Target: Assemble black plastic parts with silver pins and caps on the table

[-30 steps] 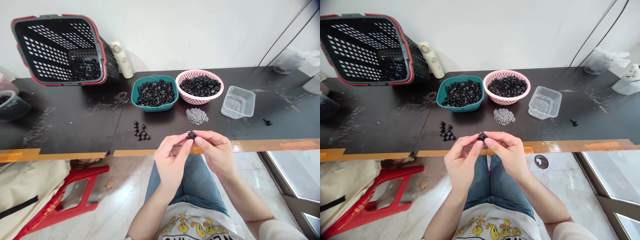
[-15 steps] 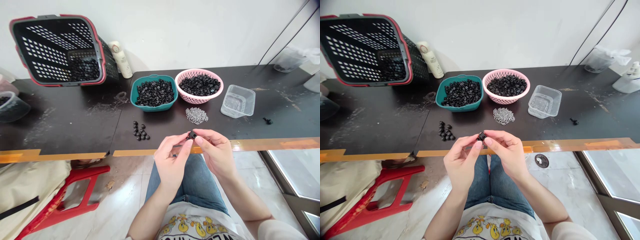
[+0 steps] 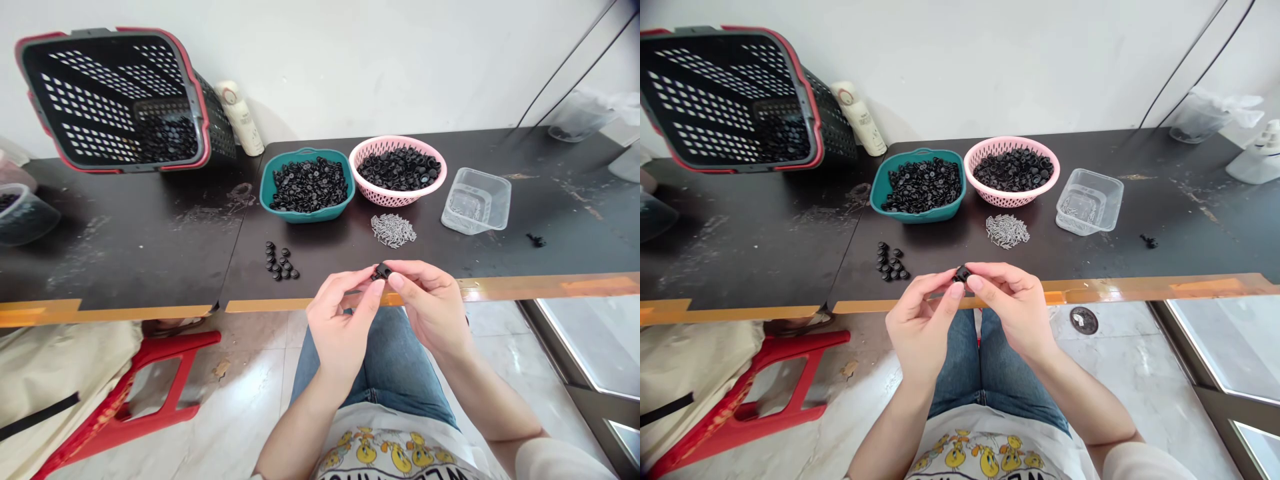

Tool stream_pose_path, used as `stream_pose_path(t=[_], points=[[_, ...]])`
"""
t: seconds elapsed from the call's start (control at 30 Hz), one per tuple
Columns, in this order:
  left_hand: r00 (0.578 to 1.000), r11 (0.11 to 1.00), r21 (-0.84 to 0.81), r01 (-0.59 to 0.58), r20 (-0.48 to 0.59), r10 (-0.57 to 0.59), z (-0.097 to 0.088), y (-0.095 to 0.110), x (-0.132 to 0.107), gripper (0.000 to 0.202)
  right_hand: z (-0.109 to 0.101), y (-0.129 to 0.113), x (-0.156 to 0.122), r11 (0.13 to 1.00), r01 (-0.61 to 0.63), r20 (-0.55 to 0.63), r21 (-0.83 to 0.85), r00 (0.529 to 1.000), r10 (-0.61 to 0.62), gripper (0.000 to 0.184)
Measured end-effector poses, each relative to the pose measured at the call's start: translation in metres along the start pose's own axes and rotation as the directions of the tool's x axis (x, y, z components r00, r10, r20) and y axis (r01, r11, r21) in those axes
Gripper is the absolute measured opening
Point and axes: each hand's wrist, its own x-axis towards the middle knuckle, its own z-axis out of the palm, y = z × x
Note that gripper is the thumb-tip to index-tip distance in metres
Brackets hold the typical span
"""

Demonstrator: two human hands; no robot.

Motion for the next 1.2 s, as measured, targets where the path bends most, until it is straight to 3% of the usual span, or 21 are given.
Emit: stream_pose_path(t=[0.3,0.8,1.03,1.2], points=[[1.0,0.997,0.075,-0.002,-0.029,0.005,0.001,0.002,0.003,0.017,0.0,-0.001,-0.001,1.0,-0.015,0.02,0.018,1.0,0.014,0.02],[1.0,0.999,-0.025,-0.024,-0.006,0.024,0.005,0.01,0.001,0.018,0.001,-0.003,-0.008,0.994,-0.078,0.042,0.081,0.996,0.074,0.016],[0.996,0.992,-0.09,0.091,0.033,-0.088,0.001,0.009,0.0,0.018,0.005,-0.001,-0.013,0.991,-0.069,0.047,0.118,0.997,0.063,0.01],[0.97,0.949,-0.204,0.241,0.079,-0.229,-0.002,0.004,-0.003,0.018,0.005,0.0,-0.013,0.991,-0.052,0.061,0.125,0.997,0.045,0.009]])
